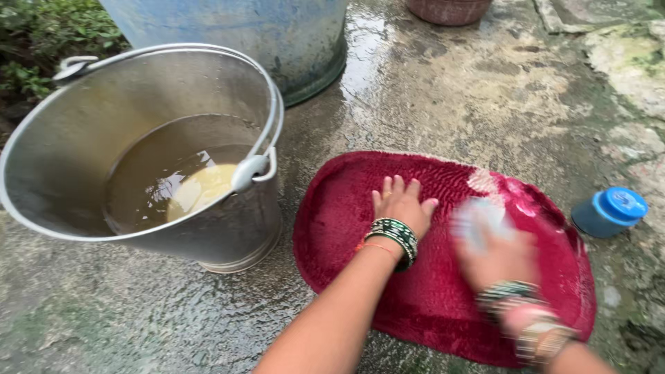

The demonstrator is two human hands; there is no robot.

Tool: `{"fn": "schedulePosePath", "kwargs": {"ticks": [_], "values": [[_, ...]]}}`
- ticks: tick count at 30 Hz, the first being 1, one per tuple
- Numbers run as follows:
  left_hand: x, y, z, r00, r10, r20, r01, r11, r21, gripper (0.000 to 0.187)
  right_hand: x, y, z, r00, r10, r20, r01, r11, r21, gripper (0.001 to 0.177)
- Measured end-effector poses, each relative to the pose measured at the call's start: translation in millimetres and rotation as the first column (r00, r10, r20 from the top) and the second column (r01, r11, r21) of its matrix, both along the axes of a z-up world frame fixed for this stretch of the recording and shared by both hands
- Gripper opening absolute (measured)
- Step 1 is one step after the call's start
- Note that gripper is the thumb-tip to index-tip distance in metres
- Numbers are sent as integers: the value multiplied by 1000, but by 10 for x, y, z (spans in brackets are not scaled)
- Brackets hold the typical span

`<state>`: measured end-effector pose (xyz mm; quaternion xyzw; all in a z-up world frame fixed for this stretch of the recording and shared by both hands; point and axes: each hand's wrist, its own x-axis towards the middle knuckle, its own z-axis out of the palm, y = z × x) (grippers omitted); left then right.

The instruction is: The person scrubs the front side of a red mat with a brush and water from a bucket, then flips it over and scrubs the black underside.

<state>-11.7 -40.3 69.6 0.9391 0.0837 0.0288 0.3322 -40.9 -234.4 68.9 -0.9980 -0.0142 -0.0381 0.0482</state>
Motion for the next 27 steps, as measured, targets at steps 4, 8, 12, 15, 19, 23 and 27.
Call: {"fn": "schedulePosePath", "kwargs": {"ticks": [4, 8, 12, 15, 19, 23, 27], "values": [[67, 93, -68, 997, 48, 62, -46, 999, -20, 66, -277, 1034, -78, 998, 61, 1, -59, 949, 309, 48], [45, 178, -77, 997, 67, 40, -68, 997, 32, 67, -278, 899, -156, 966, 256, -40, -255, 966, 32, 54], [15, 238, 73, 999, 35, 10, -36, 984, 176, 72, -29, -293, -268, 999, -52, -13, 51, 998, -47, 81], [35, 173, 136, 1000, -23, -17, 27, 964, 264, 75, 146, -1254, -375, 980, -197, 13, 194, 946, -260, 85], [158, 156, 156, 998, -63, 6, 58, 948, 312, 73, 198, -1298, -276, 972, -236, 23, 232, 930, -286, 81], [316, 192, 219, 999, -51, 15, 44, 948, 314, 72, -48, 2, 73, 1000, 17, -5, -17, 1000, 0, 63], [462, 308, 229, 999, -37, 5, 33, 938, 346, 71, -430, 1138, 168, 970, 240, 20, -240, 958, 155, 52]]}}
